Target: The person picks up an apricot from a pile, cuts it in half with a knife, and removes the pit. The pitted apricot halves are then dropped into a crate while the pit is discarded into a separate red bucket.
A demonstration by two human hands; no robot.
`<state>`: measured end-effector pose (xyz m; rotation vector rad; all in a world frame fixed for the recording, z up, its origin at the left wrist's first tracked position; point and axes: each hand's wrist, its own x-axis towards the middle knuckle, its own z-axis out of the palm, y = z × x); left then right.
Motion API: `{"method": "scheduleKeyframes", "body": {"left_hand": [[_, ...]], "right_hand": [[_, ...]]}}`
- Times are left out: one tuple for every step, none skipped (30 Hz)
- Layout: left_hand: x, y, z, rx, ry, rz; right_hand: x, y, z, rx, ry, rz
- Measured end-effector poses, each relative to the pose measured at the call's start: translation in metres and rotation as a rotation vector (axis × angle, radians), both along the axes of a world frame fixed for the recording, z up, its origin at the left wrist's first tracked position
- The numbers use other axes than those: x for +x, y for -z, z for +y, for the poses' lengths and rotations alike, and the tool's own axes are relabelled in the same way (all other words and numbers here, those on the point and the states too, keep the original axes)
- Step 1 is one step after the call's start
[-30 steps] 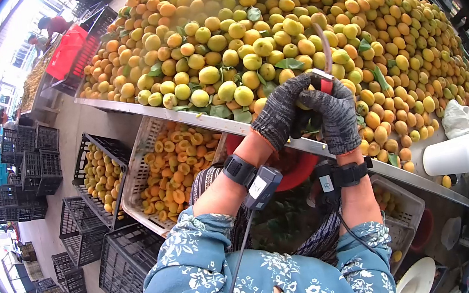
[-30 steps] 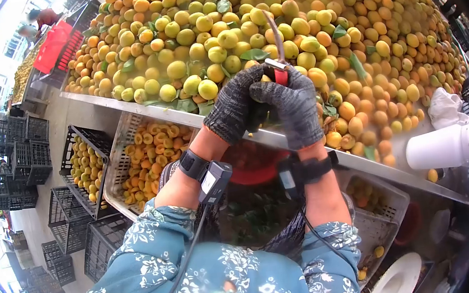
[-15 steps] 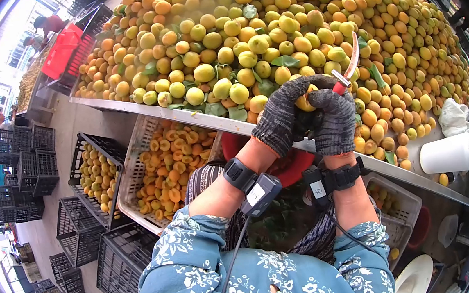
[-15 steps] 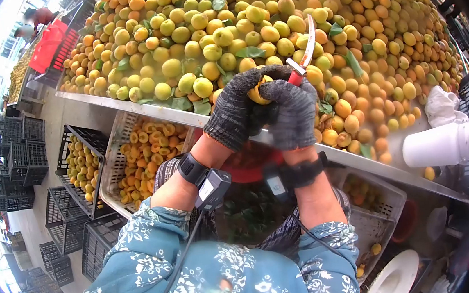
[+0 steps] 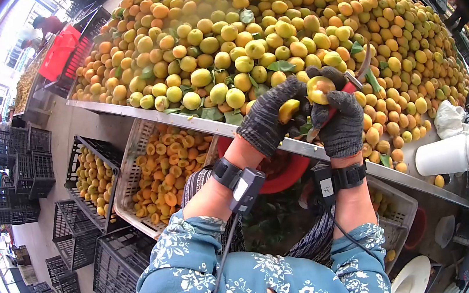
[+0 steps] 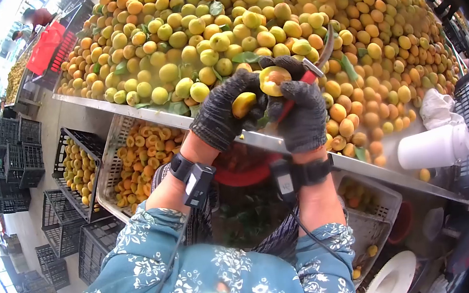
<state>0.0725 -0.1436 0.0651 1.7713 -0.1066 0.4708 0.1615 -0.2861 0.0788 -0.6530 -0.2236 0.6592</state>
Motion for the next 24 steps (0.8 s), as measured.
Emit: {"method": "scheduleKeyframes", "body": {"left_hand": [[0.001,0.006,0.001,-0.190,-0.007,0.158],[0.004,0.010,0.000,-0.381,-0.015,0.315],[0.009,0.014,-0.003,-0.719,-0.055,0.333],[0.009,0.013,-0.002,-0.718,-0.057,0.331],[0.009,0.013,-0.002,-0.654,-0.072,0.287],[0.008,0.013,-0.002,-0.591,-0.086,0.245],[0.007,0.013,0.000,-0.591,-0.088,0.246],[0.004,0.012,0.004,-0.602,-0.048,0.281],[0.002,0.011,0.006,-0.612,-0.007,0.315],[0.002,0.005,0.007,-0.613,-0.008,0.317],[0.003,-0.002,0.007,-0.581,0.045,0.313],[0.003,-0.009,0.005,-0.548,0.098,0.309],[0.002,-0.015,0.003,-0.550,0.101,0.313],[0.000,-0.021,0.000,-0.809,0.179,0.350],[0.000,-0.023,-0.002,-1.068,0.256,0.385],[0.001,-0.019,-0.005,-1.070,0.260,0.390],[0.004,-0.014,-0.009,-1.000,0.260,0.379],[0.005,-0.011,-0.012,-0.931,0.260,0.367],[0.003,-0.018,-0.014,-0.720,0.204,0.397],[0.004,-0.017,-0.016,-0.722,0.206,0.402],[0.004,-0.016,-0.017,-0.639,0.184,0.419],[0.005,-0.015,-0.019,-0.555,0.163,0.435],[0.004,-0.021,-0.020,-0.582,0.167,0.459],[0.006,-0.018,-0.021,-0.585,0.171,0.463]], "right_hand": [[-0.001,-0.001,0.001,-0.018,-0.027,-0.008],[-0.003,-0.003,0.003,-0.017,-0.028,-0.006],[-0.006,-0.007,0.006,-0.084,-0.009,-0.067],[-0.008,-0.013,0.008,-0.151,0.009,-0.129],[-0.009,-0.015,0.007,-0.193,-0.014,-0.145],[-0.009,-0.015,0.007,-0.193,-0.015,-0.145],[-0.009,-0.016,0.007,-0.227,0.015,-0.151],[-0.008,-0.016,0.007,-0.261,0.045,-0.157],[-0.002,-0.015,0.001,-0.297,0.058,-0.186],[0.005,-0.012,0.001,-0.239,0.097,-0.222],[0.011,-0.011,-0.002,-0.226,0.152,-0.248],[0.016,-0.011,-0.004,-0.214,0.208,-0.273],[0.018,-0.015,-0.005,-0.216,0.255,-0.193],[0.019,-0.019,-0.007,-0.168,0.248,-0.200],[0.021,-0.022,-0.008,-0.096,0.239,-0.189],[0.022,-0.025,-0.009,-0.023,0.229,-0.178],[0.022,-0.027,-0.010,-0.025,0.234,-0.175],[0.020,-0.030,-0.009,0.029,0.233,-0.169],[0.019,-0.033,-0.009,0.083,0.232,-0.164],[0.018,-0.035,-0.009,0.080,0.236,-0.160],[0.017,-0.038,-0.008,0.077,0.245,-0.231],[0.018,-0.040,-0.008,0.074,0.254,-0.301],[0.019,-0.040,-0.008,0.078,0.251,-0.306],[0.018,-0.042,-0.009,0.074,0.254,-0.304]]}}
